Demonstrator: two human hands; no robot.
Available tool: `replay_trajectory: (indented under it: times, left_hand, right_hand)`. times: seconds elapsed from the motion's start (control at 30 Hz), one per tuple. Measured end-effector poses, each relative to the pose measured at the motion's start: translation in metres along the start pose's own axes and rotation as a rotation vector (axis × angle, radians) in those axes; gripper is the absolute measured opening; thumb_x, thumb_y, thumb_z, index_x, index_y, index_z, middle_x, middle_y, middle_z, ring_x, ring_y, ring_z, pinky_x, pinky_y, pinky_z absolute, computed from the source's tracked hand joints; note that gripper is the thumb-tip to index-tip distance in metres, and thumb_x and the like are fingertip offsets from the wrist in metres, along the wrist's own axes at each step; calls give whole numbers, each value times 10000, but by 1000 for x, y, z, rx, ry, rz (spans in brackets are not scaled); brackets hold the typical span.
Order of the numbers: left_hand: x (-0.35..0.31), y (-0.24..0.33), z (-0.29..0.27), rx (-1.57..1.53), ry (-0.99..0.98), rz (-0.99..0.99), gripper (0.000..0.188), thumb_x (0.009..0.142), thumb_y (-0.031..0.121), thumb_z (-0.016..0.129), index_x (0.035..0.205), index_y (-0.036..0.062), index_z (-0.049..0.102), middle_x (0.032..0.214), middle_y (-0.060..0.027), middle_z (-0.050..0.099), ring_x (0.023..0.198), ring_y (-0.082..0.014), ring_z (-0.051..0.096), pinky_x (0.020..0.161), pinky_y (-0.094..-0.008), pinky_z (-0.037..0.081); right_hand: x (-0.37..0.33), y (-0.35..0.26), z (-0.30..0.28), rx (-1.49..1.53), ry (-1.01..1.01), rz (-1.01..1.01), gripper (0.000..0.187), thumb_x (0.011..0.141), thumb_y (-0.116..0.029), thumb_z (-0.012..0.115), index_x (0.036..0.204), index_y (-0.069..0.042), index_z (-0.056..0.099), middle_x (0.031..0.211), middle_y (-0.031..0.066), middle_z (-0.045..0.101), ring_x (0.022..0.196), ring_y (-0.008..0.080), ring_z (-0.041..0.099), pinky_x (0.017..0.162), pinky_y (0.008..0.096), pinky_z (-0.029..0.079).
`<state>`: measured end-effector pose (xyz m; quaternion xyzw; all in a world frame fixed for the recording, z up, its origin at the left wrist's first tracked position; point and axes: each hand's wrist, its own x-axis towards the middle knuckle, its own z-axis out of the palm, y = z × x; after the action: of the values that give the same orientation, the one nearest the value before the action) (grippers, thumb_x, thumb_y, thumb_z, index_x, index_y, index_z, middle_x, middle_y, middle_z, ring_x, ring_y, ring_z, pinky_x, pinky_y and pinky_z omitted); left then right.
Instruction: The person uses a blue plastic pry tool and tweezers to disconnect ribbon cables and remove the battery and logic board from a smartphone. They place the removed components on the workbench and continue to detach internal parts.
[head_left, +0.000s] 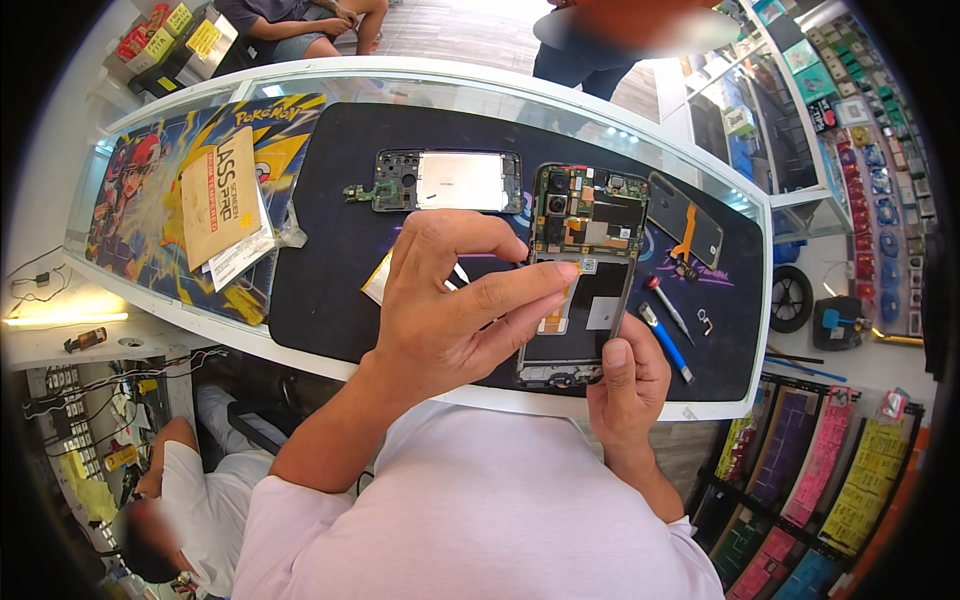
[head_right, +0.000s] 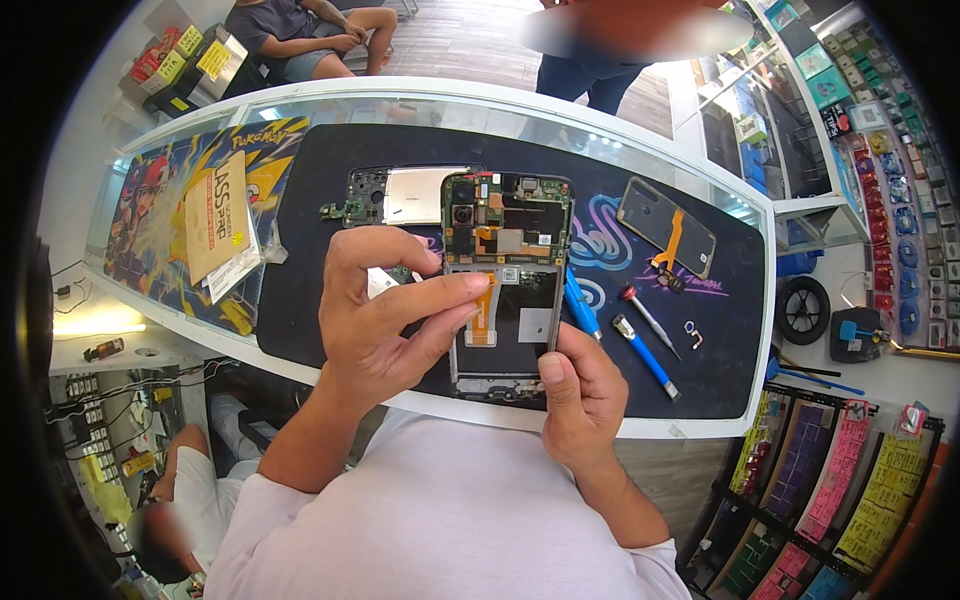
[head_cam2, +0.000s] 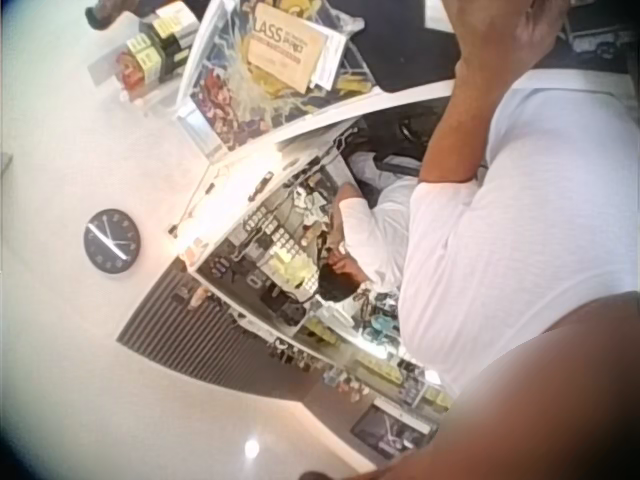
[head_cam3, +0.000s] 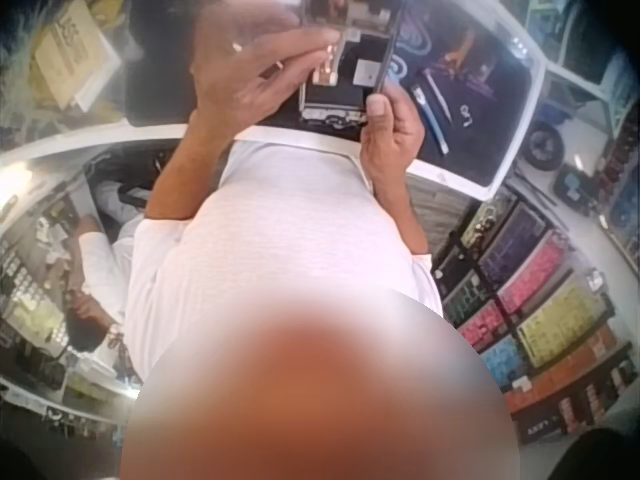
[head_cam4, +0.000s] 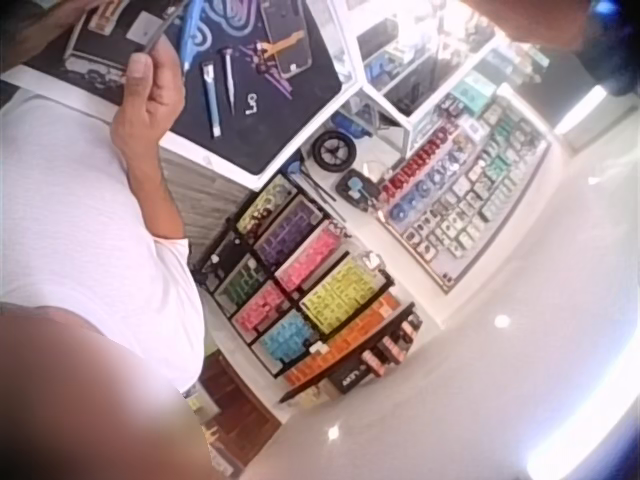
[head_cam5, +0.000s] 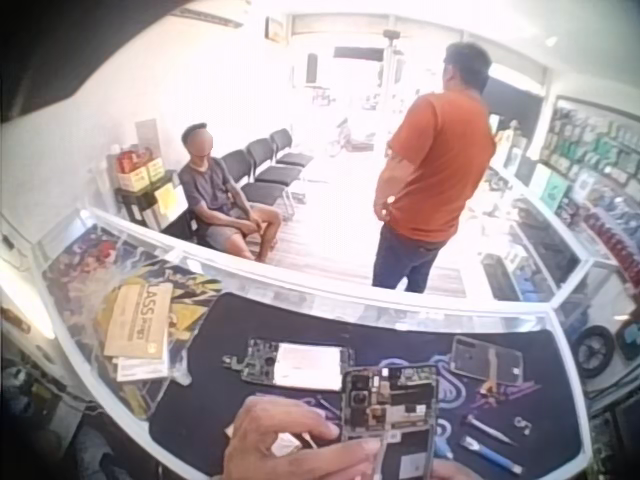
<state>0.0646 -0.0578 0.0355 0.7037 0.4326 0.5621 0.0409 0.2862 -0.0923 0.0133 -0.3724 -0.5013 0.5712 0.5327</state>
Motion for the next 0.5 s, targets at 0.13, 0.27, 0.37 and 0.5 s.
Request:
replay_trajectory:
  times: [0.13,0.27,0.37,0.5]
  left_hand:
    - [0,-1,0,-47,-12,-26,429,763,117,929,1165,229,830,1054,8,611,963,-177,581,830,-329,453]
    - [-3,-2,0,-195,-11,-128,346,821,129,903,1152,174,811,1102,-37,592,982,-169,571,874,-317,470]
    - [0,-3,2,-505,39,-282,426,955,274,806,1333,117,687,1209,-69,565,1070,-174,580,945,-327,485]
    - [6,6,16,-1056,-12,-711,841,1086,699,421,1655,92,294,1456,-190,562,1222,-278,664,1029,-420,567]
  right_hand:
    - [0,0,-1,-35,-3,-3,376,1122,-177,623,1377,98,651,1230,101,725,1074,110,642,942,246,497]
    - [0,-1,1,-17,4,5,378,1122,-176,622,1382,96,648,1229,100,725,1073,112,642,943,250,497]
    - [2,-4,5,68,-10,21,388,1120,-179,628,1391,100,639,1231,101,726,1080,114,644,955,254,496]
    - [3,-10,12,102,-48,95,397,1123,-192,626,1388,104,635,1203,112,728,1015,108,664,874,244,526]
